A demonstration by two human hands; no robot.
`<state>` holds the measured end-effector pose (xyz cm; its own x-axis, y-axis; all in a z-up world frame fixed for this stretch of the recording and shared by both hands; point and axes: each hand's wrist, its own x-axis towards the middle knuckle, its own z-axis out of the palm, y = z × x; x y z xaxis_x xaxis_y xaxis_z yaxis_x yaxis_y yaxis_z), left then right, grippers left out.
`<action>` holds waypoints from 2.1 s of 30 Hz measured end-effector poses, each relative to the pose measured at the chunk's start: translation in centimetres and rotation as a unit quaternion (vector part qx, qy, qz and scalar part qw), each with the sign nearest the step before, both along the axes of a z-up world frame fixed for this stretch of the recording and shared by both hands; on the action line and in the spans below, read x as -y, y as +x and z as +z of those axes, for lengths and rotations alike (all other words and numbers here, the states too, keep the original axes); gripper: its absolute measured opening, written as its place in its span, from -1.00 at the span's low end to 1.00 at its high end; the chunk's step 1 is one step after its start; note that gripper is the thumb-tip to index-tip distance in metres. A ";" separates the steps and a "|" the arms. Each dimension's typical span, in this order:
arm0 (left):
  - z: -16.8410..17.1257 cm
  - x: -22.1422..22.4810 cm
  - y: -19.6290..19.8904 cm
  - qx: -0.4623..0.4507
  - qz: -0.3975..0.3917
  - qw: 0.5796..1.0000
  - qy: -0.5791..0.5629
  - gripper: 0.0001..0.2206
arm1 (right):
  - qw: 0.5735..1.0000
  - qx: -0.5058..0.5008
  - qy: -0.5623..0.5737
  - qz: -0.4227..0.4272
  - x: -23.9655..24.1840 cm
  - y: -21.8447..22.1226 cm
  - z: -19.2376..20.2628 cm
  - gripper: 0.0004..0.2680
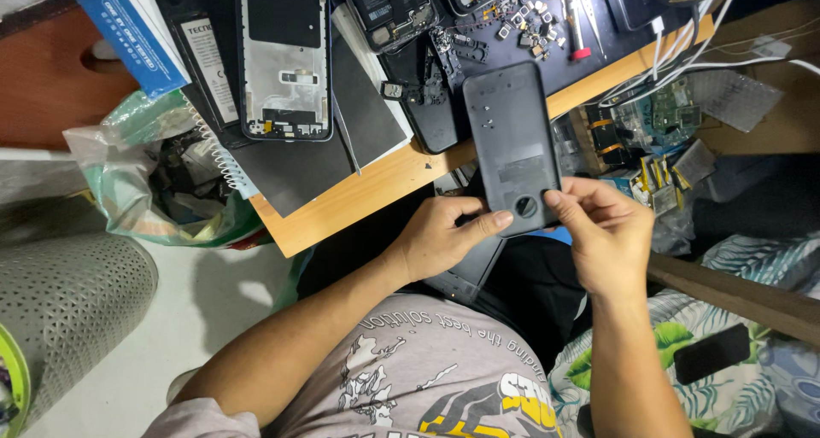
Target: The person uses a screwdriver to remove screws from the back of a smartphone, then detaches the back cover. They proceed to connect a charging cable to the device and inspect the screen while holding the phone.
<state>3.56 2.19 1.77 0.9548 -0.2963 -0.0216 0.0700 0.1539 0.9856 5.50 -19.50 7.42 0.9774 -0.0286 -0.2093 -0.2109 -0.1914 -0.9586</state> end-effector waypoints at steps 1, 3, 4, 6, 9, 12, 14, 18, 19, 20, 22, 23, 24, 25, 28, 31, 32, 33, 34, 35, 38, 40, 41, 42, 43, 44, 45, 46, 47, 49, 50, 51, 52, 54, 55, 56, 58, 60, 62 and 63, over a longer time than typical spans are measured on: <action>0.0 0.1 0.1 -0.029 -0.009 0.999 0.036 -0.57 | 1.000 -0.015 -0.006 -0.008 -0.3 -0.1 -0.2 -0.90; -0.2 0.3 0.2 -0.087 -0.029 0.990 0.108 -0.61 | 0.999 -0.046 -0.018 -0.023 -1.0 -0.6 -0.5 -0.91; -0.3 0.3 0.1 -0.090 -0.021 0.990 0.109 -0.62 | 0.998 -0.058 -0.012 -0.019 -1.3 -0.8 -0.7 -0.92; -0.5 0.1 -0.1 -0.094 -0.008 0.990 0.109 -0.64 | 0.997 -0.082 -0.002 -0.013 -1.6 -1.3 -0.8 -0.92; -0.7 -0.3 -0.3 -0.078 0.007 0.994 0.071 -0.68 | 0.989 -0.043 -0.122 0.064 -1.3 -0.7 -0.4 -0.92; -0.8 -0.8 -0.4 -0.066 -0.005 0.995 0.076 -0.68 | 0.991 0.056 -0.120 0.035 -1.2 2.0 0.2 -0.93; -0.8 -1.1 -0.3 -0.068 -0.016 0.994 0.090 -0.67 | 0.973 0.142 -0.182 -0.006 -1.5 4.9 0.2 -0.93; -0.8 -1.4 -0.1 -0.076 -0.036 0.990 0.114 -0.66 | 0.825 0.416 -0.380 0.031 -2.2 11.7 -0.4 -0.91; -0.8 -1.5 -0.1 -0.073 -0.039 0.990 0.113 -0.65 | 0.825 0.393 -0.406 0.031 -2.4 12.9 -0.6 -0.90; -0.7 -1.6 0.0 -0.069 -0.042 0.990 0.111 -0.65 | 0.823 0.369 -0.431 0.032 -2.6 14.0 -0.8 -0.90; -0.6 -1.6 0.0 -0.067 -0.045 0.990 0.113 -0.65 | 0.804 0.350 -0.479 0.027 -2.7 15.2 -1.3 -0.90; -0.5 -1.7 0.0 -0.068 -0.044 0.990 0.117 -0.65 | 0.788 0.357 -0.501 0.020 -2.8 15.6 -1.7 -0.91; -0.5 -1.7 0.0 -0.069 -0.043 0.989 0.122 -0.65 | 0.771 0.363 -0.523 0.014 -2.9 15.8 -1.9 -0.92; -0.5 -1.7 0.0 -0.069 -0.043 0.989 0.122 -0.65 | 0.778 0.366 -0.511 0.010 -2.8 15.8 -2.1 -0.92; 0.0 -1.9 0.1 -0.066 -0.043 0.989 0.127 -0.65 | 0.791 0.384 -0.475 -0.009 -2.6 15.5 -2.0 -0.93; -0.6 -1.8 0.0 -0.058 -0.039 0.990 0.123 -0.66 | 0.835 0.389 -0.386 -0.039 -2.2 13.8 -1.8 -0.97; -0.7 -1.8 -0.1 -0.053 -0.038 0.992 0.111 -0.66 | 0.871 0.369 -0.320 -0.048 -2.1 13.0 -1.7 -0.97; -0.8 -1.7 0.0 -0.047 -0.036 0.993 0.099 -0.67 | 0.901 0.349 -0.251 -0.058 -1.9 12.3 -1.6 -0.96; -0.8 -1.7 0.0 -0.048 -0.039 0.992 0.109 -0.66 | 0.929 0.321 -0.167 -0.072 -1.6 11.5 -1.5 -0.97; -0.8 -1.6 0.0 -0.049 -0.041 0.991 0.118 -0.66 | 0.950 0.290 -0.081 -0.085 -1.1 10.5 -1.2 -0.97; -0.8 -1.5 0.0 -0.056 -0.047 0.989 0.132 -0.65 | 0.951 0.238 0.183 -0.076 0.3 7.6 -1.1 -0.96; -0.8 -1.3 0.0 -0.069 -0.050 0.988 0.129 -0.65 | 0.927 0.209 0.301 -0.076 1.3 5.6 -1.1 -0.91; -0.8 -1.3 0.0 -0.078 -0.053 0.988 0.125 -0.65 | 0.919 0.191 0.333 -0.087 1.6 4.5 -1.1 -0.88; -0.8 -1.3 0.0 -0.086 -0.055 0.987 0.121 -0.65 | 0.920 0.186 0.333 -0.094 1.6 4.1 -1.1 -0.87; -0.8 -1.3 0.0 -0.079 -0.050 0.989 0.119 -0.65 | 0.920 0.181 0.332 -0.100 1.5 3.7 -0.9 -0.86; -0.8 -1.3 0.0 -0.071 -0.045 0.990 0.117 -0.66 | 0.930 0.188 0.298 -0.103 1.0 3.4 -1.0 -0.86; -0.8 -1.2 -0.1 -0.063 -0.041 0.990 0.116 -0.66 | 0.939 0.194 0.264 -0.105 0.4 3.2 -1.0 -0.85; -0.8 -1.2 -0.1 -0.074 -0.043 0.988 0.130 -0.66 | 0.946 0.193 0.242 -0.094 -0.1 3.0 -1.0 -0.86; -0.9 -1.2 -0.1 -0.084 -0.046 0.985 0.144 -0.65 | 0.953 0.193 0.219 -0.083 -0.5 3.0 -0.9 -0.86; -0.9 -1.1 -0.1 -0.090 -0.047 0.983 0.154 -0.65 | 0.959 0.193 0.200 -0.055 -1.1 2.9 -0.8 -0.87; -0.9 -1.1 -0.2 -0.085 -0.046 0.984 0.151 -0.65 | 0.959 0.193 0.202 -0.038 -1.4 2.9 -0.8 -0.87; -0.9 -1.2 -0.2 -0.081 -0.044 0.985 0.148 -0.66 | 0.959 0.192 0.205 -0.021 -1.7 2.8 -0.8 -0.87; -1.0 -1.2 -0.2 -0.083 -0.044 0.986 0.141 -0.66 | 0.960 0.198 0.196 -0.008 -1.9 2.8 -0.8 -0.87; -1.0 -1.2 -0.3 -0.086 -0.044 0.987 0.126 -0.67 | 0.962 0.209 0.177 0.016 -2.3 2.7 -0.7 -0.88; -1.1 -1.2 -0.3 -0.086 -0.046 0.987 0.125 -0.67 | 0.962 0.208 0.175 0.011 -2.6 2.7 -0.6 -0.89; -1.1 -1.2 -0.3 -0.085 -0.047 0.987 0.125 -0.67 | 0.963 0.207 0.174 0.005 -2.7 2.6 -0.5 -0.89; -1.1 -1.3 -0.3 -0.086 -0.049 0.987 0.125 -0.67 | 0.964 0.222 0.145 -0.002 -3.1 2.7 -0.5 -0.84; -1.1 -1.3 -0.3 -0.087 -0.049 0.987 0.126 -0.67 | 0.963 0.254 0.091 -0.007 -3.4 2.9 -0.7 -0.77; -1.1 -1.3 -0.2 -0.080 -0.047 0.988 0.123 -0.68 | 0.959 0.276 0.055 -0.018 -3.5 3.0 -0.9 -0.75; -1.0 -1.3 -0.2 -0.077 -0.045 0.989 0.122 -0.68 | 0.957 0.286 0.037 -0.023 -3.5 3.1 -1.1 -0.74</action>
<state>3.32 3.46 0.73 0.9045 -0.3488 -0.2454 0.2241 -0.1009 0.9693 8.55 -15.96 6.35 0.9305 -0.0797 0.3574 0.3469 -0.1209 -0.9301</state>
